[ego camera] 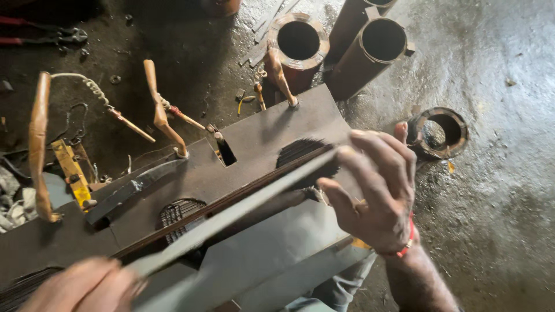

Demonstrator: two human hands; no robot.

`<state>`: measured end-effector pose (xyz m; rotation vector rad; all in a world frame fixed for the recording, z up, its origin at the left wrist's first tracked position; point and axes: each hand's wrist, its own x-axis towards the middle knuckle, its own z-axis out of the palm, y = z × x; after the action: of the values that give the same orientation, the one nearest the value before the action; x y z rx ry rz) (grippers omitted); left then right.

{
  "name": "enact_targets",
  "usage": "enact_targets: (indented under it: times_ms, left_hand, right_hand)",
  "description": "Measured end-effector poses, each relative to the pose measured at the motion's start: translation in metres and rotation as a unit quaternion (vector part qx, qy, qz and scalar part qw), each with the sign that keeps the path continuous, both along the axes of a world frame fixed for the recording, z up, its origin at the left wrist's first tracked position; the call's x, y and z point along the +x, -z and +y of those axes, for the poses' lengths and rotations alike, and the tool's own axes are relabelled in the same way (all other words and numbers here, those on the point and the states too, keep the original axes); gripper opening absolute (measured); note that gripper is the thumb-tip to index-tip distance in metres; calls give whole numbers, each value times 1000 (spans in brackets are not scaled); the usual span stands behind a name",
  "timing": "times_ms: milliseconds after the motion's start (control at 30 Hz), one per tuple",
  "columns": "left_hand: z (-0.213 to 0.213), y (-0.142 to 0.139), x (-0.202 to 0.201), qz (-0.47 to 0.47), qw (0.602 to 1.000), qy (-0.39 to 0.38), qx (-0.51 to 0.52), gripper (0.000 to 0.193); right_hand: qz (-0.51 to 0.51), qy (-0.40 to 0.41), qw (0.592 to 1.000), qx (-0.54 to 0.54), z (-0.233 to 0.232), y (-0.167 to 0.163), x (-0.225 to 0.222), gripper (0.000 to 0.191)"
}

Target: The person aligns two thin metal sheets on a metal jig with circular indentations. They repeatedly adjust the position of the sheets, ensuring they are straight and properly seated within the jig's guides.

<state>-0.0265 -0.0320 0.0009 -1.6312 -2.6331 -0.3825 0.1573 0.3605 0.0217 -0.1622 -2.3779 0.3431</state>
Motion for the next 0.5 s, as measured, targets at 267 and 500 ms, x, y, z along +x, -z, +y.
enact_targets:
  times_ms: [267,500]
  left_hand:
    - [-15,41,22,-75,996,12,-36,47]
    - [34,36,59,-15,998,63,26,57]
  right_hand:
    - [-103,-235,965,-56,-10,-20,1,31]
    - [-188,-234,949,-93,-16,2,8,41]
